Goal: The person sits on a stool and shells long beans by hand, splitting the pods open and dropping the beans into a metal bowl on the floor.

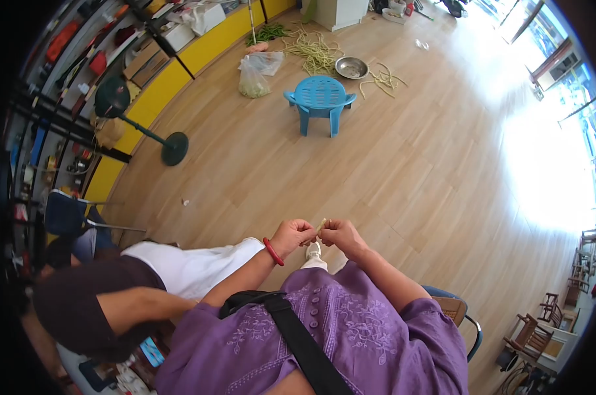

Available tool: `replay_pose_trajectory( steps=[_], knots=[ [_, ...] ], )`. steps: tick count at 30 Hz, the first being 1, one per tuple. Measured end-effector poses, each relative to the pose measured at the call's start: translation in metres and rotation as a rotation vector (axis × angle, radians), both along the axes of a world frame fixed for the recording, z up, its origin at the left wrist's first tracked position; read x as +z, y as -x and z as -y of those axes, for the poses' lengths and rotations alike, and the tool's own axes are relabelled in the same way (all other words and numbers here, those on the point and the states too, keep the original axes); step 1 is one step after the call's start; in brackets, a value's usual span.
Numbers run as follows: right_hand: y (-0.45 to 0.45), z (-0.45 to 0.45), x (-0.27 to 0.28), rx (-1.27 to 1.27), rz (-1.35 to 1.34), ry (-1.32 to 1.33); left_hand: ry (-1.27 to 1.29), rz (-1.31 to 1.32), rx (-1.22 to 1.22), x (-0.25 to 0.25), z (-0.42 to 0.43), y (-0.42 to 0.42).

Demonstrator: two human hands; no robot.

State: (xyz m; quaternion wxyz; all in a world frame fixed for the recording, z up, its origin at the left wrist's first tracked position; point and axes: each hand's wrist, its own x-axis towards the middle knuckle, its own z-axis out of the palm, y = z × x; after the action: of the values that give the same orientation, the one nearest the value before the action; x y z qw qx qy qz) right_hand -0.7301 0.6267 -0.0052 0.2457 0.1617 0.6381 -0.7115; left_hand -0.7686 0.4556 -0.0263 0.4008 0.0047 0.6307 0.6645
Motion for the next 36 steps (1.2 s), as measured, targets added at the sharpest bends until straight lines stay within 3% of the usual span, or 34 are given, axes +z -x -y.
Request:
replay_pose_trajectory(
  steps=[7,9,12,17,20,26,31,36],
  knots=[
    [0.14,-0.017,-0.013,0.027,0.027,-0.119,0.158,-0.294,-0.09,-0.002,-0.021,0.141],
    [0.191,-0.017,-0.018,0.035,0.064,-0.008,0.289,-0.453,-0.084,-0.003,-0.022,0.177],
    [0.267,-0.006,-0.014,0.134,0.084,0.059,0.3,-0.361,0.055,-0.003,-0.012,0.236],
    [0.393,0.029,-0.008,0.366,0.042,-0.025,0.105,0.086,0.226,0.014,0.028,0.335],
    [0.457,0.058,-0.023,0.428,0.104,0.204,0.049,0.17,0.205,0.008,0.06,0.395],
    [0.587,0.122,-0.068,0.355,0.204,0.371,-0.032,0.294,0.145,-0.024,0.132,0.533],
    [0.681,0.159,-0.059,0.245,0.234,0.413,0.009,0.347,0.009,-0.007,0.173,0.646],
    [0.773,0.152,-0.022,0.136,0.178,0.185,-0.051,0.496,-0.044,-0.005,0.165,0.756]
  ],
)
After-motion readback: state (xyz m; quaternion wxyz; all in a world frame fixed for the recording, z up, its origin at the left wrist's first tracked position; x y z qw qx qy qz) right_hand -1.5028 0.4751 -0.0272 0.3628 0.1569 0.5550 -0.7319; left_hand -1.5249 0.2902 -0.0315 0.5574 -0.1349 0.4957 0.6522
